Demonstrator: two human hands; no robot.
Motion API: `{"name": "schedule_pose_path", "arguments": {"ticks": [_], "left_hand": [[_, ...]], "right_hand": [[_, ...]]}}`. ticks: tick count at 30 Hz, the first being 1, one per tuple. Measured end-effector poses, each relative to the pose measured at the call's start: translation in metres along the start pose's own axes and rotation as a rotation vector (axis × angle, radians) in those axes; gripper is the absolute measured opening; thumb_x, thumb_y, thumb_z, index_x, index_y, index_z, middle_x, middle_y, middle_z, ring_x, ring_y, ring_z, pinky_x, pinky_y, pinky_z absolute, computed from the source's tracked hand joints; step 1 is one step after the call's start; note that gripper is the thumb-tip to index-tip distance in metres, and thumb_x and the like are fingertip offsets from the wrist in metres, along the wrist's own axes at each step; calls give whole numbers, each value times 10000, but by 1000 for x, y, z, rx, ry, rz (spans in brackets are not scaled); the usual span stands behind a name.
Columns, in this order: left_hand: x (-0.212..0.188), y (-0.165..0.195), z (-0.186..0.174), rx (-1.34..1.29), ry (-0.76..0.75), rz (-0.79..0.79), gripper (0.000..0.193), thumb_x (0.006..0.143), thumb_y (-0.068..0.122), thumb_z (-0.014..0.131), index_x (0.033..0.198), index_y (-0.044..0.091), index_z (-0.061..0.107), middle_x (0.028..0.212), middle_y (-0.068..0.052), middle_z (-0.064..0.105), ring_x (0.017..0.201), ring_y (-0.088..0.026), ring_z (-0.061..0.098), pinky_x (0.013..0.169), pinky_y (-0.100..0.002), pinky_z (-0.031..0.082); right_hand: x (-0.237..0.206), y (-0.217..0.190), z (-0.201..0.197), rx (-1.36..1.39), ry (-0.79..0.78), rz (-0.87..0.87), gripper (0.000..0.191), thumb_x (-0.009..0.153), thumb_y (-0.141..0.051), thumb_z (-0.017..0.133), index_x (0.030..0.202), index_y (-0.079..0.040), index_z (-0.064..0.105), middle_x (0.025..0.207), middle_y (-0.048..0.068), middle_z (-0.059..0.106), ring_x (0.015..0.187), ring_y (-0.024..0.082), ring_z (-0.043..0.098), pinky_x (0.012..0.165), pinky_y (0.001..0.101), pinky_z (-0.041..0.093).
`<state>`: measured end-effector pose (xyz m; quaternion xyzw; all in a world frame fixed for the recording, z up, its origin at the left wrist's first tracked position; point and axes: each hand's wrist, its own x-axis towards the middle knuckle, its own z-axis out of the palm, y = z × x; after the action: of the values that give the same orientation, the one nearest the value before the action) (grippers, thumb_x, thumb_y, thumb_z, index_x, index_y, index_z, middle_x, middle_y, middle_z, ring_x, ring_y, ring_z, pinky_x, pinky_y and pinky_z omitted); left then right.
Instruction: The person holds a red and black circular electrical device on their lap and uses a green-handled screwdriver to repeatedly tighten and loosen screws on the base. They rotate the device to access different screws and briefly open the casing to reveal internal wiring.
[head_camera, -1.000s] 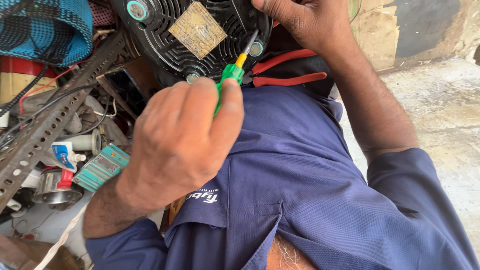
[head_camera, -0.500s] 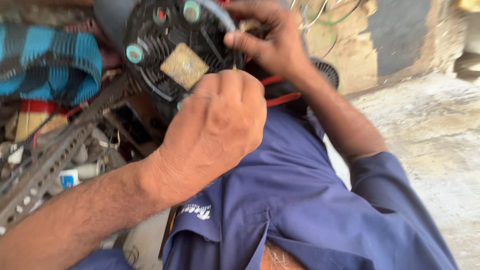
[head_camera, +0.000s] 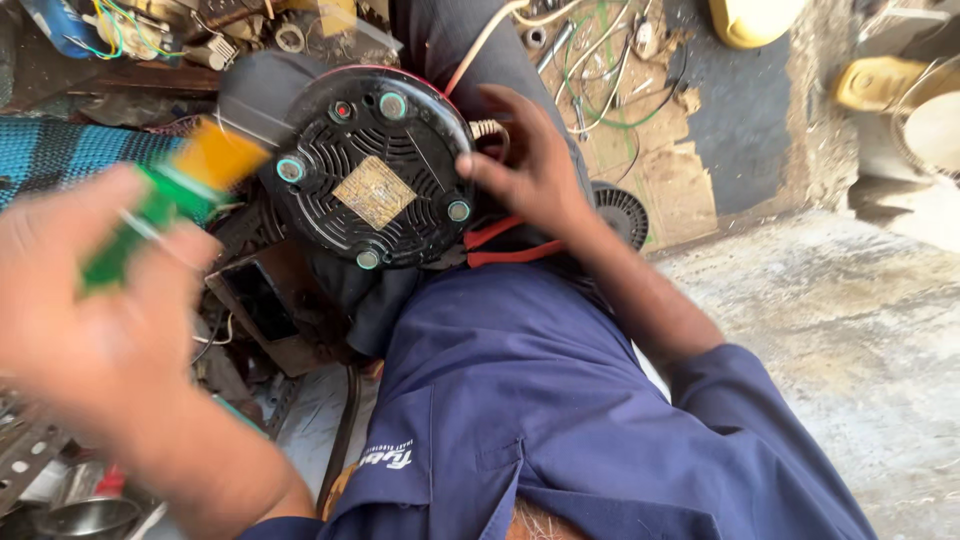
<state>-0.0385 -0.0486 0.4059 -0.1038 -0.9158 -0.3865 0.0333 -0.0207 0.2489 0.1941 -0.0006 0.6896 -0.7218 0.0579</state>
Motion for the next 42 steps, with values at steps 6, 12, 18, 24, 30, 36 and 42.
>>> {"name": "schedule_pose_path", "arguments": {"ticks": [6, 12, 18, 24, 30, 36, 42], "left_hand": [[6, -189, 83, -524, 146, -308, 225, 993, 33, 709, 1139, 64, 540, 1046, -13, 565, 945, -113, 560, 860, -300, 503], [61, -288, 142, -281, -292, -370, 254, 975, 286, 699, 959, 60, 584, 839, -15, 592, 792, -100, 536, 713, -311, 473], [60, -281, 164, -893, -409, -690, 181, 919, 282, 620, 983, 114, 602, 857, -5, 638, 764, -118, 596, 673, -297, 505], [1, -174, 120, -296, -68, -314, 293, 1042, 277, 590, 1143, 2, 593, 1033, -162, 700, 967, -333, 689, 795, -408, 514], [-43, -32, 104, -333, 147, 88, 470, 1070, 151, 463, 1420, -132, 329, 1483, -353, 429, 1355, -475, 515, 1154, -516, 417], [-51, 33, 158, -144, 187, 387, 279, 1091, 150, 596, 1170, -48, 415, 1579, -474, 79, 1468, -754, 54, 1222, -823, 112], [-54, 9, 196, -110, 53, 293, 322, 1040, 203, 653, 1119, -42, 459, 1568, -475, 80, 1450, -743, 71, 1171, -830, 137]], "right_hand": [[-63, -33, 16, 83, -38, 183, 595, 980, -212, 778, 1449, -59, 446, 1224, 96, 631, 1070, 199, 663, 952, 364, 577], [-33, -26, 49, 626, -69, 792, 652, 905, -169, 687, 1486, -163, 392, 1293, 123, 604, 974, 291, 673, 818, 463, 585], [-13, -35, 63, 785, -68, 763, 617, 916, -155, 685, 1477, -151, 429, 1376, 104, 599, 1136, 274, 679, 887, 478, 605], [-29, -30, 34, 540, -55, 737, 822, 632, -24, 640, 1430, -149, 488, 1176, 120, 673, 1012, 307, 683, 827, 521, 568], [-26, 17, -61, 872, -276, 246, 569, 845, -313, 732, 1280, -40, 488, 1237, 121, 602, 1177, 285, 603, 1104, 453, 469], [33, 57, -138, 798, -147, 88, 1347, 675, -939, 600, 1593, 32, 436, 1609, 188, 500, 1438, 290, 513, 1287, 468, 399], [48, 68, -159, 658, -80, 131, 1045, 808, -857, 593, 1474, -66, 436, 1567, 195, 519, 1454, 324, 538, 1258, 473, 428]]}}
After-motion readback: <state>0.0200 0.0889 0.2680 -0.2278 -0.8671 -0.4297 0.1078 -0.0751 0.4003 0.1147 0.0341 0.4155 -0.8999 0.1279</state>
